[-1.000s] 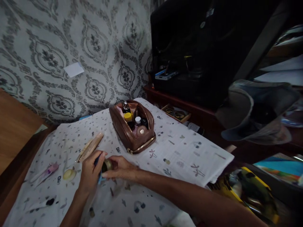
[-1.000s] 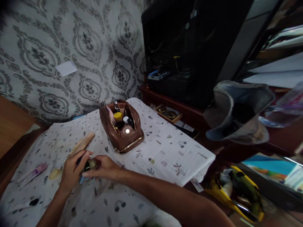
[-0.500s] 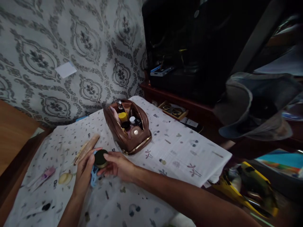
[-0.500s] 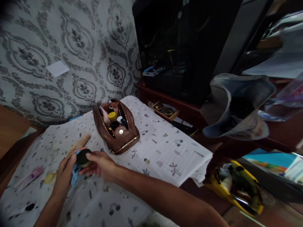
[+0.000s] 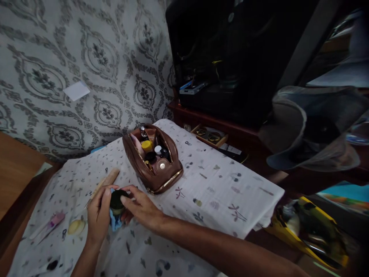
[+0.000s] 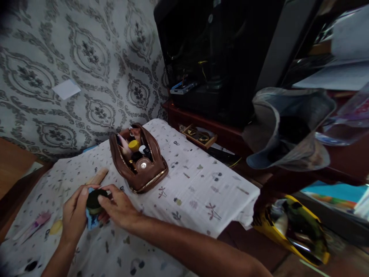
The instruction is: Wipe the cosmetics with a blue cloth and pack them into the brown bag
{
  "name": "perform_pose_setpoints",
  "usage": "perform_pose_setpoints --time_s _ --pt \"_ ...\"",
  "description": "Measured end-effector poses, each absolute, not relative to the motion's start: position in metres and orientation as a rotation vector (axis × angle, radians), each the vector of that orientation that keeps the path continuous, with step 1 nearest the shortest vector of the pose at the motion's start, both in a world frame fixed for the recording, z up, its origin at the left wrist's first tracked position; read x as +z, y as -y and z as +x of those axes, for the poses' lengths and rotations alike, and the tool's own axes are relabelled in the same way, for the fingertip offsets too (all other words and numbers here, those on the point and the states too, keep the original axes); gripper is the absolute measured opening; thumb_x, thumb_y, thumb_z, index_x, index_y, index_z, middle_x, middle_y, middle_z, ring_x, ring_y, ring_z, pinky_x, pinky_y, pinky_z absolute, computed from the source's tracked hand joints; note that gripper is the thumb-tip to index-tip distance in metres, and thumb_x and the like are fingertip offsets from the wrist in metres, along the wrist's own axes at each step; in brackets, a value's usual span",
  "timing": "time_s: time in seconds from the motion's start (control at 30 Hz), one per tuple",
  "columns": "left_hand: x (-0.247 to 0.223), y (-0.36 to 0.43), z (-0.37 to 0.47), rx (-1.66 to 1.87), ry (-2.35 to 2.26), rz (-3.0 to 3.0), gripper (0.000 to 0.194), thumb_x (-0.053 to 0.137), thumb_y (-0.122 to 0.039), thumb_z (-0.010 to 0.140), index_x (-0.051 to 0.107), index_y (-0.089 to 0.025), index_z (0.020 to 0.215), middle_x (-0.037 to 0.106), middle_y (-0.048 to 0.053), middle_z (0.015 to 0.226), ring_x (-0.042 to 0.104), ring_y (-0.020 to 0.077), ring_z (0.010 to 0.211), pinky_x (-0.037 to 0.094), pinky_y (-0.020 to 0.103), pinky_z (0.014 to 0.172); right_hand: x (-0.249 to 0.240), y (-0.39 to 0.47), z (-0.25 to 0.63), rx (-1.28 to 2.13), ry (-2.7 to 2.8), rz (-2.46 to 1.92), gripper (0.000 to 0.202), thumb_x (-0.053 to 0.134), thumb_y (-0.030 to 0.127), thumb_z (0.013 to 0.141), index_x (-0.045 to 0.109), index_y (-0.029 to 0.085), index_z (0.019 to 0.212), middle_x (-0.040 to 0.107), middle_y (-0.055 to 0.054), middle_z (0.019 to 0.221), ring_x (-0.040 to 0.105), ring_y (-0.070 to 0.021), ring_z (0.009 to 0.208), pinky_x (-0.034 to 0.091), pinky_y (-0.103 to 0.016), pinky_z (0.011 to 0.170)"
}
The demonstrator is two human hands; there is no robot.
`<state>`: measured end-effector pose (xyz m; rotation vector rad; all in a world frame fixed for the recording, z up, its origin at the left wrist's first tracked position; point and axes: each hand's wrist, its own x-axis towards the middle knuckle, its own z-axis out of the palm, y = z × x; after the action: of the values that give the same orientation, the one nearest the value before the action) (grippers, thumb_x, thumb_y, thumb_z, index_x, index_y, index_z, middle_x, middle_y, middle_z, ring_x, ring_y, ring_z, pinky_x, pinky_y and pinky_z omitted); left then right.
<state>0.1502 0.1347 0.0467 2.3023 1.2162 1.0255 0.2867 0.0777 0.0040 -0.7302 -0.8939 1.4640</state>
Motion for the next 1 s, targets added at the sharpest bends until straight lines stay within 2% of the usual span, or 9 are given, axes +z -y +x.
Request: perform_pose_setpoints --time_s 0.07,0.17,0.23,0.33,0.43,0.57,0.73,0.93,1.0 --pt "0.054 -0.132 0.157 1.103 -1.237 2.280 0.042 0.042 -0.052 0.095 0.070 -0.021 0.095 0.074 0.004 0.094 0.067 0.0219 0.081 0.052 0.030 0.072 0.013 -0.072 0.292 1.361 0.948 -0.780 0.059 0.072 0.061 0.076 0.055 0.022 0.117 0.058 0.002 0.086 0.057 -0.0094 0.059 0.046 -0.023 0.053" --pt "0.068 -0.130 0.169 1.157 -1.232 2.274 0.037 0.048 -0.052 0.093 0.069 -0.021 0.089 0.072 0.002 0.086 0.065 0.0197 0.077 0.050 0.027 0.068 0.024 -0.065 0.305 1.162 1.009 -0.840 0.054 0.085 0.043 0.066 0.060 0.021 0.109 0.059 0.001 0.090 0.057 -0.0122 0.073 0.047 -0.022 0.061" --pt "0.079 -0.132 0.180 1.160 -1.187 2.282 0.034 0.050 -0.051 0.093 0.068 -0.021 0.090 0.069 0.001 0.078 0.063 0.0180 0.071 0.049 0.026 0.064 0.031 -0.062 0.316 1.107 1.016 -0.845 0.048 0.085 0.036 0.065 0.061 0.022 0.104 0.059 0.002 0.088 0.056 -0.0126 0.077 0.047 -0.022 0.064" --pt "0.100 -0.145 0.202 1.143 -1.089 2.378 0.031 0.052 -0.047 0.093 0.068 -0.021 0.095 0.069 0.001 0.078 0.064 0.0175 0.071 0.051 0.027 0.069 0.039 -0.055 0.333 1.195 1.005 -0.812 0.046 0.083 0.040 0.068 0.061 0.022 0.104 0.060 0.003 0.082 0.056 -0.0112 0.071 0.047 -0.022 0.062" --pt "0.120 -0.170 0.229 1.126 -1.005 2.627 0.029 0.051 -0.043 0.095 0.068 -0.021 0.102 0.072 0.002 0.094 0.067 0.0188 0.086 0.051 0.029 0.081 0.047 -0.048 0.347 1.279 1.031 -0.799 0.055 0.087 0.046 0.062 0.061 0.021 0.104 0.063 0.003 0.083 0.056 -0.0106 0.069 0.047 -0.021 0.059" --pt "0.129 -0.205 0.260 0.978 -0.855 2.883 0.030 0.042 -0.035 0.097 0.067 -0.021 0.106 0.070 0.006 0.104 0.065 0.0216 0.099 0.050 0.032 0.087 0.046 -0.043 0.359 1.228 1.132 -0.812 0.052 0.089 0.041 0.061 0.066 0.021 0.104 0.065 0.002 0.088 0.056 -0.0098 0.070 0.046 -0.020 0.059" --pt "0.133 -0.230 0.284 0.858 -0.818 3.029 0.031 0.039 -0.031 0.096 0.068 -0.020 0.101 0.070 0.007 0.102 0.065 0.0230 0.099 0.049 0.034 0.089 0.030 -0.044 0.362 1.143 1.290 -0.896 0.048 0.087 0.031 0.063 0.070 0.020 0.106 0.067 0.002 0.088 0.055 -0.0091 0.066 0.045 -0.021 0.060" --pt "0.143 -0.228 0.288 0.824 -0.842 2.889 0.027 0.046 -0.031 0.094 0.068 -0.020 0.106 0.074 0.002 0.092 0.065 0.0172 0.076 0.048 0.029 0.076 0.015 -0.041 0.356 1.125 1.443 -0.998 0.060 0.088 0.034 0.064 0.067 0.019 0.118 0.069 -0.004 0.102 0.058 -0.0108 0.069 0.049 -0.023 0.064" --pt "0.139 -0.222 0.284 0.780 -0.803 2.903 0.027 0.046 -0.030 0.094 0.068 -0.019 0.105 0.074 0.002 0.092 0.066 0.0177 0.078 0.047 0.029 0.076 0.014 -0.040 0.355 1.107 1.494 -1.022 0.063 0.088 0.034 0.063 0.067 0.019 0.120 0.069 -0.005 0.105 0.059 -0.0123 0.073 0.051 -0.024 0.068"
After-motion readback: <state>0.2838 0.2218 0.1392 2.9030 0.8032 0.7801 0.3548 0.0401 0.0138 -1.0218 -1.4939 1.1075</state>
